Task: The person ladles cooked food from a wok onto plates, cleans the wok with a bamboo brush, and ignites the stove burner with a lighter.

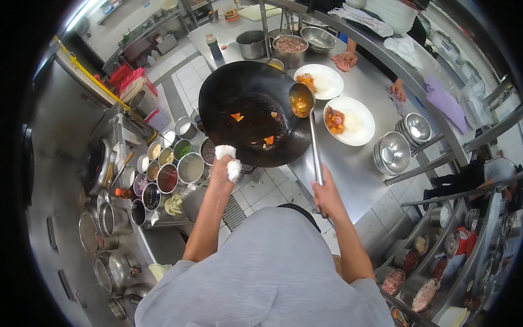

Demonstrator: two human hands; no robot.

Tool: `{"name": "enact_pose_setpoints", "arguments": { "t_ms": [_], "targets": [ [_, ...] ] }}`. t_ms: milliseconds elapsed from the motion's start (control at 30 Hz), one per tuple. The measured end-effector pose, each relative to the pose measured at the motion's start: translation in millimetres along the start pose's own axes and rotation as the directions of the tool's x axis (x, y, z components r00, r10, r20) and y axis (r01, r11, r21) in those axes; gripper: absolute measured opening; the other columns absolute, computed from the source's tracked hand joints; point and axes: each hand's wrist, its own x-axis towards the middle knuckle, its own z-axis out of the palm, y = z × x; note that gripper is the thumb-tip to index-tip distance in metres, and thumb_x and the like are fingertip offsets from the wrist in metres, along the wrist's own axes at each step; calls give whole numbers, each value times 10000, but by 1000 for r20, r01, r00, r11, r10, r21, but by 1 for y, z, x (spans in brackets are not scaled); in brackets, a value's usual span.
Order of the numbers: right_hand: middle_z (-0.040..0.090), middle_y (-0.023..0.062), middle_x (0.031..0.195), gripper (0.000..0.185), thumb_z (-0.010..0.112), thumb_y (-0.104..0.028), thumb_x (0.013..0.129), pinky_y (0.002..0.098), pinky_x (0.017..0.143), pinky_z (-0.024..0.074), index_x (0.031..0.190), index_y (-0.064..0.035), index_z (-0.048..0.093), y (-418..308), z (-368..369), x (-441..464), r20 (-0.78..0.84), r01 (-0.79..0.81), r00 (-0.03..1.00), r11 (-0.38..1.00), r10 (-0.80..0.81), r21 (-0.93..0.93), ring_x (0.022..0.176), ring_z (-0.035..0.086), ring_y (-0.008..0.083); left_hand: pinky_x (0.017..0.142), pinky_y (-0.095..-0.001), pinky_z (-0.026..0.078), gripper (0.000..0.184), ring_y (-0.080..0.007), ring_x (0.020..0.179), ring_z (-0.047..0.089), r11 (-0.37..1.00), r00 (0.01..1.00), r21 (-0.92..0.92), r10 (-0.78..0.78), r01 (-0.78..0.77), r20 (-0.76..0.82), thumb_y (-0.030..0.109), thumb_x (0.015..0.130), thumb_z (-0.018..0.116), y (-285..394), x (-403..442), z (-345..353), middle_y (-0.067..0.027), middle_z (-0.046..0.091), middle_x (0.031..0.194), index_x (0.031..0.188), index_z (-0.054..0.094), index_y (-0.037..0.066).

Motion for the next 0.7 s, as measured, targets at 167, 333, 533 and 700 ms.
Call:
{"name": "enact_pose_setpoints", "arguments": {
  "t_ms": [167, 333, 533, 700],
  "targets": [
    [408, 3, 585, 671, 452, -113, 938, 272, 332, 363, 1491, -99, 72, -12, 55, 0, 147, -36, 988, 998, 44, -54, 426, 417, 89, 408, -292, 447, 311, -159, 534, 545, 997, 997, -59, 55, -58, -45, -99, 741, 484, -1, -2, 22, -56, 525, 768, 1002, 471, 69],
    [409, 0, 723, 591, 438, -154, 971, 234, 320, 366, 1477, -126, 134, -51, 65, -41, 594, -431, 803, 729, 41, 532, 424, 397, 40, 444, -321, 485, 341, -193, 581, 568, 998, 985, 36, 65, -60, -158, -74, 763, 511, 1, 11, 37, -90, 543, 851, 1071, 437, 52],
    [403, 2, 753, 409, 398, -167, 991, 207, 316, 426, 1390, -149, 305, -64, 39, -25, 765, -701, 606, 306, -220, 644, 405, 376, 0, 428, -309, 474, 217, -155, 519, 551, 999, 998, -50, -11, 8, -58, -5, 801, 530, 7, 19, 4, -36, 545, 719, 996, 509, 86],
    [500, 64, 796, 542, 442, -113, 946, 285, 396, 467, 1444, -146, 231, -96, 8, 10, 386, -55, 910, 878, -153, 476, 445, 476, 102, 374, -318, 444, 94, -154, 488, 567, 993, 998, -105, -55, 53, -22, 107, 859, 511, 4, 4, -18, -36, 579, 677, 952, 527, 96]
  ]
}}
